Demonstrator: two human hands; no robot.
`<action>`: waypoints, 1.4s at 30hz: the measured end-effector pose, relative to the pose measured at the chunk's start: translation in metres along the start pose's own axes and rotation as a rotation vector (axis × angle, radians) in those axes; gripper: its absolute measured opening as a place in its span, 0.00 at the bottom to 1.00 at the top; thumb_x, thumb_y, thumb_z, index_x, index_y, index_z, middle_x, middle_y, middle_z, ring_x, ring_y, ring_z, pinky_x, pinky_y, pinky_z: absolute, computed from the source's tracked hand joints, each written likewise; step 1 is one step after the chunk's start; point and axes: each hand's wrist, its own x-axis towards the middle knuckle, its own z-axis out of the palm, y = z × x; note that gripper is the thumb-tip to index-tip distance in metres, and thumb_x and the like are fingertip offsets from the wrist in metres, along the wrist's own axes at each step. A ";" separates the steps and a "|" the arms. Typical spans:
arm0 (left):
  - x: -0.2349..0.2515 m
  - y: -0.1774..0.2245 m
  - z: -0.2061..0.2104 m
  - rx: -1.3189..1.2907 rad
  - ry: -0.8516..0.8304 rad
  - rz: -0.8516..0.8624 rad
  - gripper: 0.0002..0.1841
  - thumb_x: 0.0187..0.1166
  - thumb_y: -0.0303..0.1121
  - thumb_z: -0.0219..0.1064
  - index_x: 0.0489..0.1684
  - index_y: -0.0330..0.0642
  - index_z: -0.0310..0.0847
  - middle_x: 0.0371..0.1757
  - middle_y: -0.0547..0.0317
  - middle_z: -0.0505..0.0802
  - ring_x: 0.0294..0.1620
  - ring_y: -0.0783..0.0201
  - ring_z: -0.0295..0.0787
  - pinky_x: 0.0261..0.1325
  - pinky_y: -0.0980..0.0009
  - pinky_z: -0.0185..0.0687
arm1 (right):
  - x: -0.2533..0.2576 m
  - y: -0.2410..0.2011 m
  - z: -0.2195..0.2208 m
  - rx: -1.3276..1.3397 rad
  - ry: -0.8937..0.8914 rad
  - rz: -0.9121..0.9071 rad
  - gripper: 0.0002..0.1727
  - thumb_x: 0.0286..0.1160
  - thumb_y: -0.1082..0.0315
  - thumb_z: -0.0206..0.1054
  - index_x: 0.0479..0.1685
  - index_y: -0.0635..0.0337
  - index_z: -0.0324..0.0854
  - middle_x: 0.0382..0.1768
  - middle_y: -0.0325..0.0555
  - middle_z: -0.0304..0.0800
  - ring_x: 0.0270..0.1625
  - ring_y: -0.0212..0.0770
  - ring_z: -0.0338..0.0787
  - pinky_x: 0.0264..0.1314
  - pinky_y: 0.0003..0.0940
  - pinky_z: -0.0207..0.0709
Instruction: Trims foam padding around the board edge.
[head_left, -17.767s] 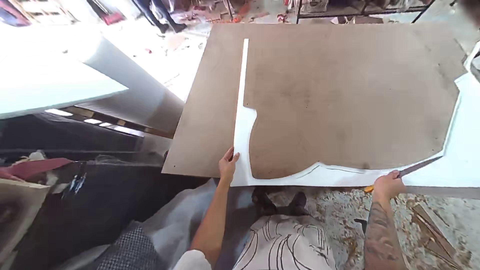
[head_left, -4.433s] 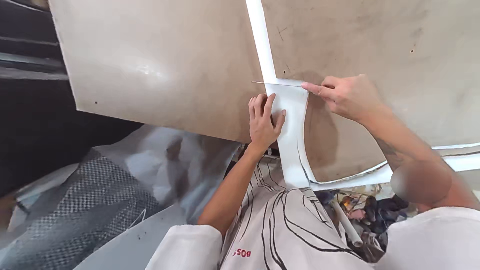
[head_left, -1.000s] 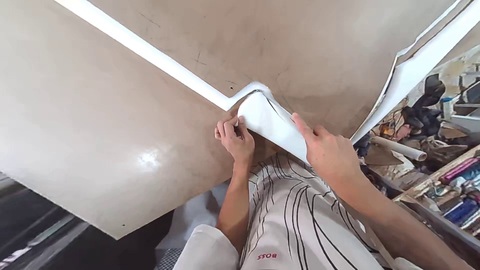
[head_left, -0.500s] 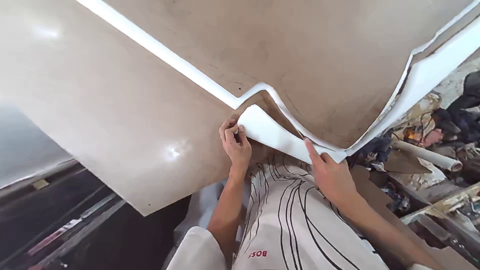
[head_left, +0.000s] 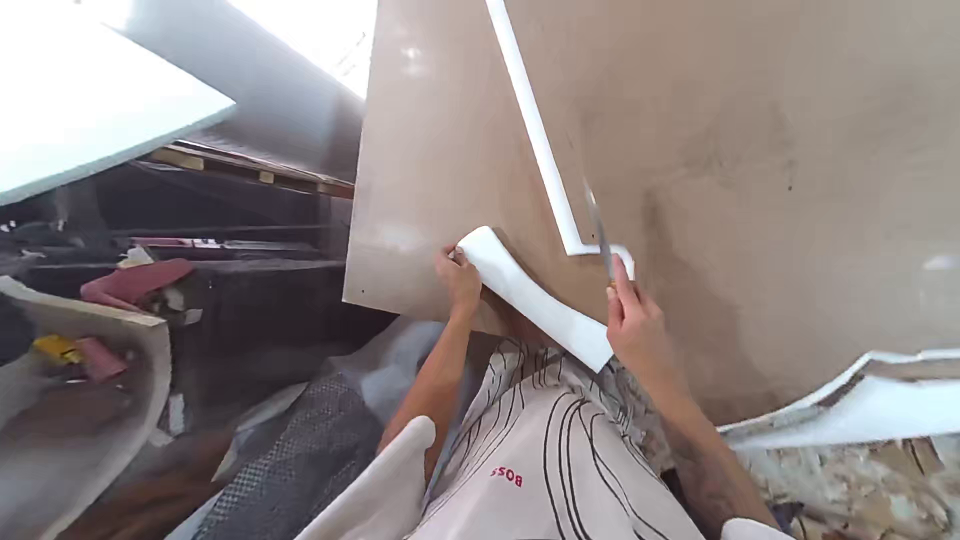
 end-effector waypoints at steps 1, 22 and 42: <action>0.015 0.005 -0.002 0.077 0.014 -0.016 0.19 0.87 0.35 0.54 0.68 0.35 0.80 0.68 0.36 0.84 0.71 0.43 0.80 0.74 0.47 0.76 | 0.021 -0.007 0.010 -0.009 -0.019 -0.003 0.29 0.91 0.62 0.54 0.91 0.52 0.65 0.45 0.55 0.92 0.32 0.46 0.91 0.35 0.42 0.88; 0.428 0.239 0.201 0.035 -0.241 0.648 0.34 0.94 0.54 0.31 0.96 0.47 0.49 0.95 0.61 0.61 0.97 0.62 0.42 0.98 0.51 0.25 | 0.484 -0.125 0.155 -0.268 -0.127 0.040 0.40 0.86 0.68 0.58 0.98 0.48 0.46 0.50 0.60 0.86 0.40 0.55 0.92 0.34 0.49 0.88; 0.422 0.237 0.201 -0.014 -0.193 0.599 0.30 0.94 0.44 0.35 0.93 0.46 0.59 0.91 0.61 0.70 0.95 0.65 0.50 0.98 0.54 0.28 | 0.484 -0.138 0.154 -0.377 -0.231 0.111 0.40 0.85 0.66 0.58 0.98 0.46 0.47 0.41 0.52 0.86 0.35 0.49 0.91 0.33 0.43 0.85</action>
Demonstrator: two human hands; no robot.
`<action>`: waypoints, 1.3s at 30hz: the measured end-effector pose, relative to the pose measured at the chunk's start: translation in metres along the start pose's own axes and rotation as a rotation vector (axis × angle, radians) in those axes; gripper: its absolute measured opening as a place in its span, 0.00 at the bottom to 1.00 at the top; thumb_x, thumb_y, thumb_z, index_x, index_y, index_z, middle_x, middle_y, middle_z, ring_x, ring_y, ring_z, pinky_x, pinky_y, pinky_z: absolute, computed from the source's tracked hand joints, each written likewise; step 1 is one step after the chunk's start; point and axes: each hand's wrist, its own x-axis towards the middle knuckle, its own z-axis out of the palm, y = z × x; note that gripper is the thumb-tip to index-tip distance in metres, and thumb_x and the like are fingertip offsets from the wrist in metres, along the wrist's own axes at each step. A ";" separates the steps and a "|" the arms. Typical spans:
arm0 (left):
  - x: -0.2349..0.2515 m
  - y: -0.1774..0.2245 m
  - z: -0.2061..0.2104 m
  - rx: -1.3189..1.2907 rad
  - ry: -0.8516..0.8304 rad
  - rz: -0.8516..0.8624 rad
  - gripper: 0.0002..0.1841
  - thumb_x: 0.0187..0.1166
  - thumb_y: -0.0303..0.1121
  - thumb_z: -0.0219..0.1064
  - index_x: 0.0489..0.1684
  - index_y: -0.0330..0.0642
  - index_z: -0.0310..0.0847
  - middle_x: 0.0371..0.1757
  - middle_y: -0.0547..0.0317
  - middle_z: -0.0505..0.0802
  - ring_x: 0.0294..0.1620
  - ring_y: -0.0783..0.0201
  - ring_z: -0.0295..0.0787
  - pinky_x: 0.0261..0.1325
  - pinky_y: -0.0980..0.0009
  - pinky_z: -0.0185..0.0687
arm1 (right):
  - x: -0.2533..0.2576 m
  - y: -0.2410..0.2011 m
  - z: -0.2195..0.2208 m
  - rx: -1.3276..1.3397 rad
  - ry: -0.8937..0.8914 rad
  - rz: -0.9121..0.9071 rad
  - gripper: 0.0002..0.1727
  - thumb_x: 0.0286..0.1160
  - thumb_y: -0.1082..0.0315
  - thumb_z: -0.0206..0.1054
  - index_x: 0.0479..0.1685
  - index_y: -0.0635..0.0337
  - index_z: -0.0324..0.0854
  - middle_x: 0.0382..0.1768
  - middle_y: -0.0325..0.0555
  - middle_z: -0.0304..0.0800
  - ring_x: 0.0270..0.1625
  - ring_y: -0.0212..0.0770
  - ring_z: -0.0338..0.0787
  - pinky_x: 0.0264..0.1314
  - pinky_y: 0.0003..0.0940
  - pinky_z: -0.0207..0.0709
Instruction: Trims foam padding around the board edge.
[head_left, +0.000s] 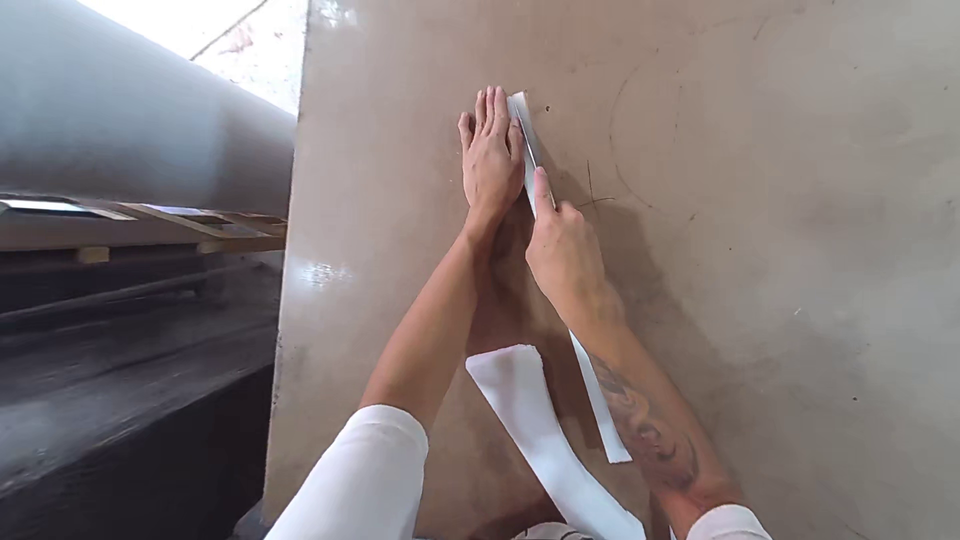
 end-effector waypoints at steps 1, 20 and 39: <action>-0.001 0.001 0.000 -0.023 0.010 -0.011 0.29 0.94 0.43 0.37 0.91 0.46 0.62 0.90 0.62 0.72 0.95 0.65 0.52 0.98 0.55 0.29 | 0.005 0.000 -0.002 0.024 0.001 -0.012 0.40 0.84 0.67 0.59 0.97 0.48 0.48 0.39 0.53 0.87 0.34 0.50 0.91 0.32 0.44 0.85; -0.056 0.006 0.002 -0.142 0.057 -0.067 0.26 0.93 0.45 0.46 0.86 0.53 0.72 0.86 0.66 0.77 0.93 0.57 0.59 0.96 0.53 0.40 | 0.029 -0.017 -0.012 0.085 0.026 0.047 0.27 0.91 0.64 0.51 0.88 0.52 0.66 0.40 0.50 0.92 0.44 0.50 0.94 0.41 0.46 0.88; -0.213 0.075 -0.025 -0.309 -0.263 -0.267 0.33 0.91 0.51 0.52 0.94 0.50 0.58 0.93 0.61 0.66 0.95 0.58 0.51 0.98 0.51 0.33 | -0.149 0.057 0.018 -0.026 -0.174 0.078 0.42 0.84 0.69 0.60 0.98 0.42 0.47 0.39 0.52 0.88 0.37 0.52 0.92 0.35 0.46 0.86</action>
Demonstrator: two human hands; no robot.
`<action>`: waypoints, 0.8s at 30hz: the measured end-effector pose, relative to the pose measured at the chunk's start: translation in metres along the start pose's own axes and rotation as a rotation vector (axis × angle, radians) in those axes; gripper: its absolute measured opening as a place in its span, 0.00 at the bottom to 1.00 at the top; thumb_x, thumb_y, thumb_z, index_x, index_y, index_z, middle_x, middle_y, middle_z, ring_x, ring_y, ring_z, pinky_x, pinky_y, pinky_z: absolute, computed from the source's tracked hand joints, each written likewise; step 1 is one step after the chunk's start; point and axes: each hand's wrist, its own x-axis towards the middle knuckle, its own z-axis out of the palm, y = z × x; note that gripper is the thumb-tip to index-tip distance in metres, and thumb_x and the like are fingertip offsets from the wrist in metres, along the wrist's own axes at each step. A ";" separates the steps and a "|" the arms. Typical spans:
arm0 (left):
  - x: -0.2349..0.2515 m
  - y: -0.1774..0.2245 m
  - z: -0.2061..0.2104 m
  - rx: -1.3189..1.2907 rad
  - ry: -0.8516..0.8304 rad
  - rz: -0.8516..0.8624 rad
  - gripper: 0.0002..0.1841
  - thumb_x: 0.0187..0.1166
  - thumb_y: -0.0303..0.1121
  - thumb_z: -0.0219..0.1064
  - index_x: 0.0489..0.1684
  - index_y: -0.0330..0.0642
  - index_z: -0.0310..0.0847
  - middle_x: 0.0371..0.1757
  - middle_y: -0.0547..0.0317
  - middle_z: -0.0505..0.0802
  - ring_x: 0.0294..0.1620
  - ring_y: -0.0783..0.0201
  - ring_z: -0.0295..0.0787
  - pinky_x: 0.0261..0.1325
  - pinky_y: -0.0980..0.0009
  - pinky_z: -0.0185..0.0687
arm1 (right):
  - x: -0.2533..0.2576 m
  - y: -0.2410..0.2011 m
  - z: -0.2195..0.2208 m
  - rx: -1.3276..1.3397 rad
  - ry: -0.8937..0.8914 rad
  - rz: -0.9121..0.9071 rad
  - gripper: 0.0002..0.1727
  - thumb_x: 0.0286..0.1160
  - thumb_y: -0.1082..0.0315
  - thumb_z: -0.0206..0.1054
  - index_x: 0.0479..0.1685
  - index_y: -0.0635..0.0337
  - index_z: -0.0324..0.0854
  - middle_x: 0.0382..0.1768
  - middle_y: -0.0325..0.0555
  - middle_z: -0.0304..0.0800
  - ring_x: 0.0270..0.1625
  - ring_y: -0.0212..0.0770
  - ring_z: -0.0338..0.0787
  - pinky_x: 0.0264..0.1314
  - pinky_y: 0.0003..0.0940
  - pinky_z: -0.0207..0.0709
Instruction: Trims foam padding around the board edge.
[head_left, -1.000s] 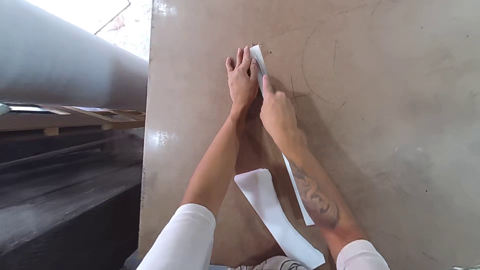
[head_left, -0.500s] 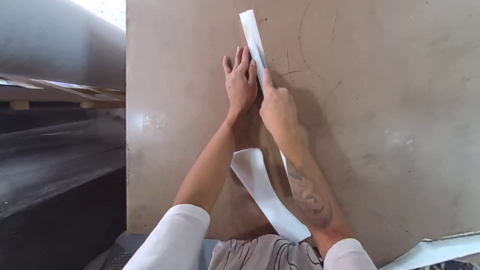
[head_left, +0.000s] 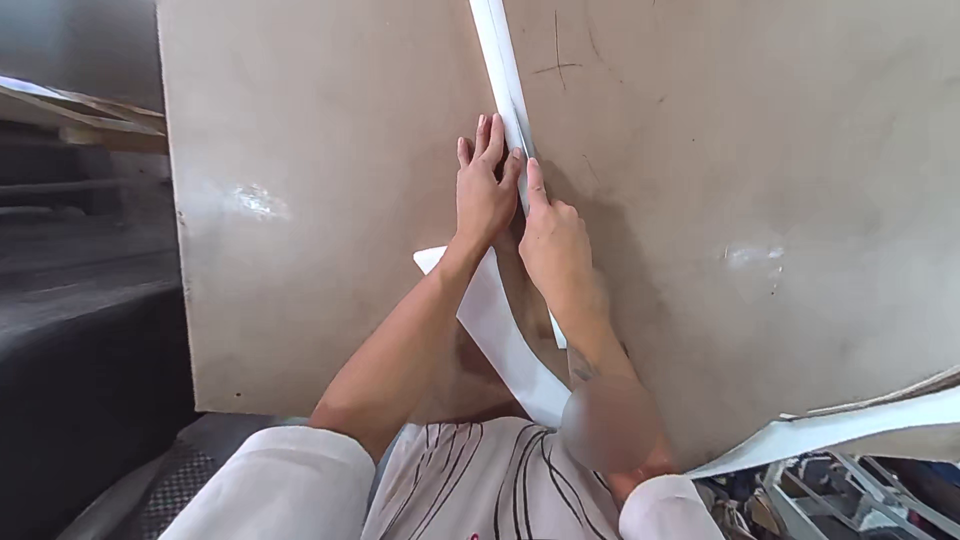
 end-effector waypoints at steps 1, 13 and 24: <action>-0.013 0.004 0.002 -0.025 -0.009 -0.011 0.33 0.91 0.49 0.54 0.95 0.50 0.55 0.93 0.61 0.65 0.95 0.58 0.52 0.98 0.50 0.34 | -0.008 0.004 0.001 0.003 -0.021 0.008 0.42 0.85 0.68 0.59 0.98 0.41 0.46 0.40 0.52 0.88 0.39 0.52 0.92 0.37 0.47 0.86; -0.101 0.020 0.011 0.155 -0.191 0.005 0.35 0.92 0.42 0.53 0.97 0.44 0.43 0.95 0.56 0.60 0.94 0.56 0.55 0.95 0.50 0.46 | -0.095 0.041 0.032 0.003 -0.013 0.049 0.40 0.87 0.66 0.56 0.98 0.38 0.46 0.40 0.53 0.89 0.37 0.49 0.92 0.39 0.42 0.86; -0.120 -0.009 0.042 0.453 0.018 0.250 0.31 0.95 0.43 0.40 0.93 0.36 0.54 0.91 0.52 0.68 0.94 0.59 0.56 0.97 0.57 0.42 | -0.165 0.075 0.066 -0.020 0.026 0.054 0.39 0.82 0.69 0.56 0.96 0.39 0.54 0.46 0.55 0.91 0.32 0.47 0.92 0.33 0.40 0.86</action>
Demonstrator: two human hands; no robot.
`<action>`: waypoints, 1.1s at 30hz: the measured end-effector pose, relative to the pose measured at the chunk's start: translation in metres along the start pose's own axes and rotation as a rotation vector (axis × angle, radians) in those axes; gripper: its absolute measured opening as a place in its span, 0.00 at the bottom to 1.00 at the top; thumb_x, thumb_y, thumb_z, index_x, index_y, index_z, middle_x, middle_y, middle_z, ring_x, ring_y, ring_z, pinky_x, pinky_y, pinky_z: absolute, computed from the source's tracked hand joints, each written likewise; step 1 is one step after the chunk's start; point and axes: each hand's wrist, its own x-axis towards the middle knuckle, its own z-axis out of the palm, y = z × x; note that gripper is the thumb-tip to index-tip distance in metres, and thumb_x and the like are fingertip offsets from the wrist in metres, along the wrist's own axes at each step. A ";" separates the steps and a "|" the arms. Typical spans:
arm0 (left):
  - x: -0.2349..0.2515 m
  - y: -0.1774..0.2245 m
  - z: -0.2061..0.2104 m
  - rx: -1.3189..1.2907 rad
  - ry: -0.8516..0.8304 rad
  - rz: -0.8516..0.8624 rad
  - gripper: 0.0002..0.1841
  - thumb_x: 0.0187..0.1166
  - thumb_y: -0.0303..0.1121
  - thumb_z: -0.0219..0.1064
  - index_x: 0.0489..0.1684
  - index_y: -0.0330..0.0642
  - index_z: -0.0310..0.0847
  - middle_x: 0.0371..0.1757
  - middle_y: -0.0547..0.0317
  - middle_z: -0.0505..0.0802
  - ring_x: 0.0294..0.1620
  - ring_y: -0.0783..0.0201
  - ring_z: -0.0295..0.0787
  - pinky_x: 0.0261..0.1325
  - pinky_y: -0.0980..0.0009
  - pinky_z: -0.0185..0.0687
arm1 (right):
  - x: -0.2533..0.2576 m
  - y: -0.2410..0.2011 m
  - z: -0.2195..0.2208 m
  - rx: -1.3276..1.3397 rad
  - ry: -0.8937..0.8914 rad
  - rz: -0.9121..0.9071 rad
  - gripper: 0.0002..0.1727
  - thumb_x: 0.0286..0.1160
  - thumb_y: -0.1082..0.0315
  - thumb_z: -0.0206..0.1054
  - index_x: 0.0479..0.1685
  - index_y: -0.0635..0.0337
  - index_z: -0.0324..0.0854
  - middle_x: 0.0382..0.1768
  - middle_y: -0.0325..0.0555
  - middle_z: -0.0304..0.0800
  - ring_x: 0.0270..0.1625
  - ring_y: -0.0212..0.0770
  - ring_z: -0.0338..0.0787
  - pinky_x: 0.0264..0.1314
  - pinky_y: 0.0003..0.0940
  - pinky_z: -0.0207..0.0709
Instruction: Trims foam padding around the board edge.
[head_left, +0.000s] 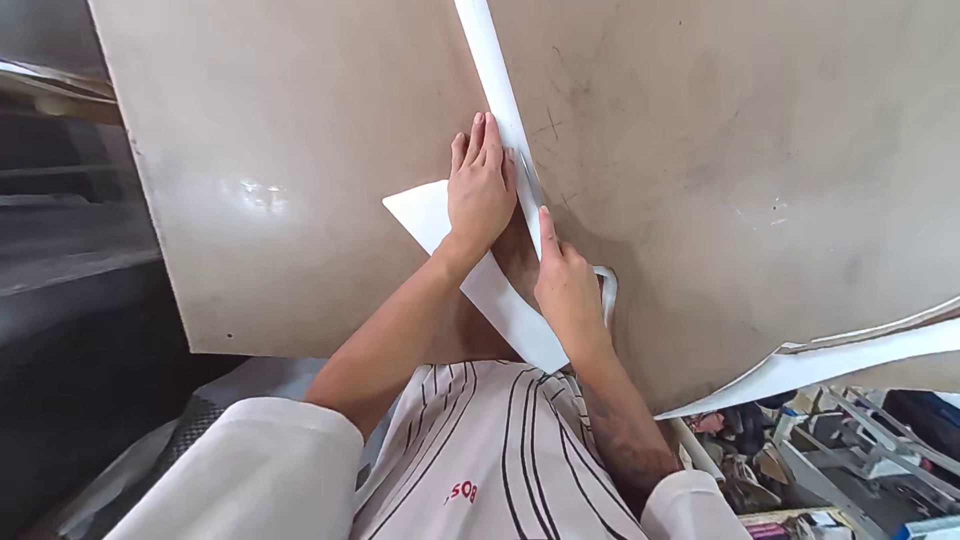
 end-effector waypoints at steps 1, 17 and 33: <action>0.002 -0.001 0.003 0.006 0.016 -0.009 0.30 0.95 0.43 0.40 0.92 0.36 0.56 0.90 0.52 0.70 0.93 0.59 0.57 0.97 0.58 0.42 | -0.008 0.003 0.003 -0.007 0.004 -0.001 0.39 0.81 0.69 0.56 0.96 0.39 0.56 0.46 0.55 0.91 0.31 0.47 0.92 0.32 0.40 0.85; -0.034 0.022 -0.025 -0.128 0.233 -0.072 0.21 0.91 0.42 0.50 0.70 0.44 0.84 0.61 0.55 0.94 0.70 0.57 0.86 0.79 0.57 0.74 | -0.272 0.145 0.044 0.183 -0.027 0.047 0.29 0.86 0.66 0.57 0.88 0.46 0.70 0.33 0.54 0.93 0.27 0.54 0.92 0.30 0.56 0.87; -0.090 0.032 -0.157 -0.907 0.599 0.058 0.21 0.96 0.36 0.37 0.56 0.25 0.70 0.26 0.54 0.83 0.19 0.64 0.82 0.28 0.65 0.87 | -0.444 0.413 0.135 1.069 0.650 0.928 0.27 0.89 0.45 0.57 0.47 0.61 0.89 0.35 0.46 0.94 0.36 0.42 0.94 0.45 0.47 0.90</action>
